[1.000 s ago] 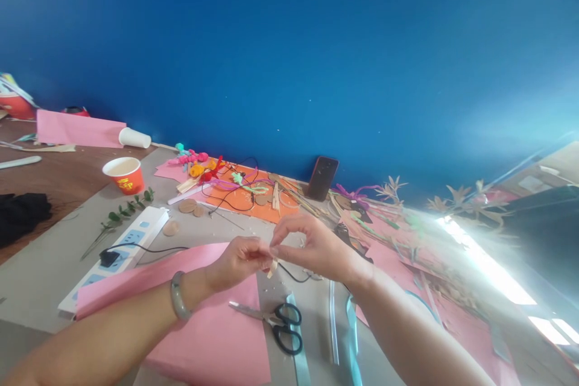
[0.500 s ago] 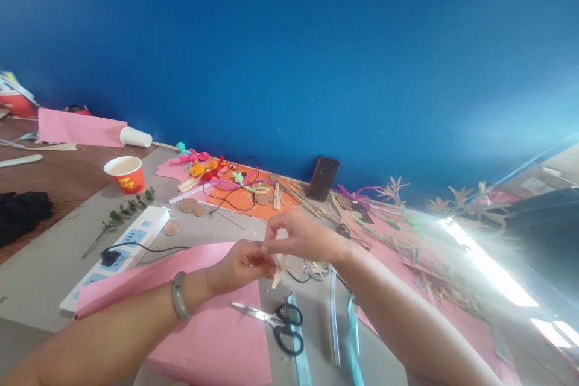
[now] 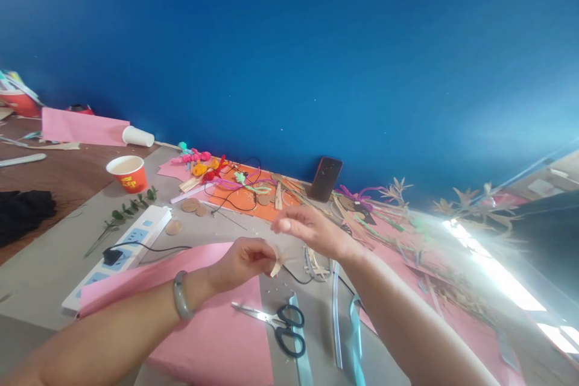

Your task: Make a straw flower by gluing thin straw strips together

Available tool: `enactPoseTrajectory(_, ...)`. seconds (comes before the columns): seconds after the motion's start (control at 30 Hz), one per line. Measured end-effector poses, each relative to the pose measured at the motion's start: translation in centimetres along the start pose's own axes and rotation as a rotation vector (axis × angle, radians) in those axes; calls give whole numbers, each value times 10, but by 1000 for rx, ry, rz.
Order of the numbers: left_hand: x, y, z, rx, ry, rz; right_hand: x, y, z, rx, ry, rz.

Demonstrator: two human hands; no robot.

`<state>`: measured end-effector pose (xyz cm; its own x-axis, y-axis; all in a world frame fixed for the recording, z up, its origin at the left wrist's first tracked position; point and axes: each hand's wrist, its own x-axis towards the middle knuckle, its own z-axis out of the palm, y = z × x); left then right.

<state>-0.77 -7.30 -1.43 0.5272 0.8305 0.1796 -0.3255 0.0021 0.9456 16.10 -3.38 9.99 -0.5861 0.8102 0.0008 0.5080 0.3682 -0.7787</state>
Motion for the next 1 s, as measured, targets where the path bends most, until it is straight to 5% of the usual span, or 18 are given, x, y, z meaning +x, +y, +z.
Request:
enactPoseTrajectory(0.23, 0, -1, -1, -3, 18, 34, -18, -6, -3, -90, -43, 42)
enactPoseTrajectory(0.67, 0, -3, -3, -8, 44, 68, -10, 20, 8, 171, -41, 217)
enactPoseTrajectory(1.0, 0, -4, -4, -13, 180, 10, -19, 26, 16, 336, 317, 108)
